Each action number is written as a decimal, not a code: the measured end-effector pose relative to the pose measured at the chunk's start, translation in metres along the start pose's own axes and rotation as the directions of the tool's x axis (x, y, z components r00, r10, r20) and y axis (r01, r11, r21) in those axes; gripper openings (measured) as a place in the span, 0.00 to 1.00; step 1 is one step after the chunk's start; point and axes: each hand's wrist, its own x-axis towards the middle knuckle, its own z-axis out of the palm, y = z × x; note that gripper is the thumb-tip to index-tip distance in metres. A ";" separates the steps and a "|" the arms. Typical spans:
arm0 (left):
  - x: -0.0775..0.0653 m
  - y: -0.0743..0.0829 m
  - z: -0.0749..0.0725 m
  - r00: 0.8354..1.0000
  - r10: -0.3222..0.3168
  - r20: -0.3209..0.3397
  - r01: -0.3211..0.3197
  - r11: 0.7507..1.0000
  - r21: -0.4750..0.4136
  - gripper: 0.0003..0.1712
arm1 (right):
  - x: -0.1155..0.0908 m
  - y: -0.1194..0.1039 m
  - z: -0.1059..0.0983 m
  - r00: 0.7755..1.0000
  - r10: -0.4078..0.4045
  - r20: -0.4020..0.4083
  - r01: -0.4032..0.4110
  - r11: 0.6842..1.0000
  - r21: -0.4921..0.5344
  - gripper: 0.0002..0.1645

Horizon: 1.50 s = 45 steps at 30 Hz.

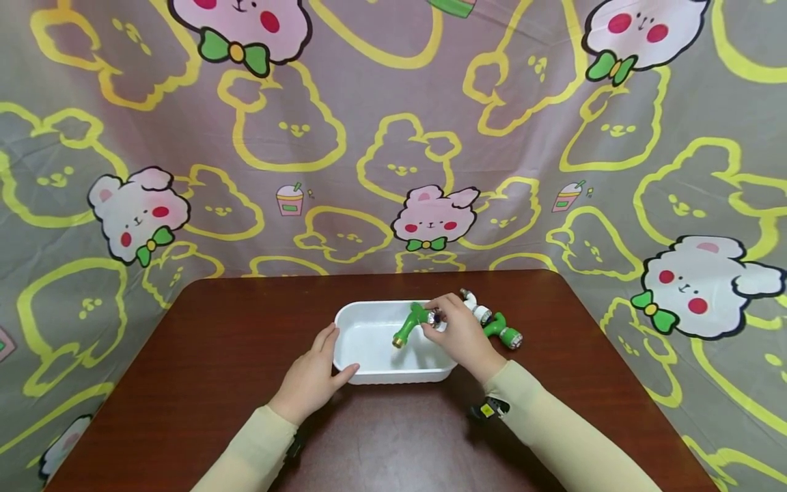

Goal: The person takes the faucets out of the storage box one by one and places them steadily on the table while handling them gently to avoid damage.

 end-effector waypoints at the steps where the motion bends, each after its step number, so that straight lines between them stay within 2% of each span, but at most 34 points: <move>1: 0.000 0.000 0.000 1.000 0.003 -0.003 -0.003 1.000 0.004 0.49 | -0.001 0.000 -0.002 1.000 -0.005 -0.010 0.005 1.000 0.003 0.19; 9: 0.000 0.004 -0.002 0.999 0.028 -0.029 -0.028 0.999 0.020 0.47 | -0.007 0.005 -0.015 0.994 -0.039 -0.104 0.040 0.999 0.005 0.19; 21: 0.001 0.004 -0.003 0.999 0.029 -0.019 -0.028 0.999 0.028 0.47 | -0.023 0.022 -0.034 0.979 0.002 -0.202 0.000 1.000 0.011 0.22; 28: -0.001 0.004 -0.003 1.000 0.026 -0.017 -0.026 0.999 0.029 0.47 | -0.032 0.030 -0.044 0.972 0.055 -0.229 -0.054 0.998 0.007 0.21; 36: -0.001 0.004 -0.003 1.000 0.016 -0.019 -0.016 1.000 0.018 0.48 | -0.043 0.042 -0.049 0.961 0.059 -0.270 -0.063 0.998 -0.007 0.19; 45: 0.000 0.004 -0.001 1.000 0.009 -0.012 -0.009 1.000 0.015 0.47 | -0.056 0.059 -0.055 0.953 0.099 -0.287 -0.114 0.993 -0.035 0.19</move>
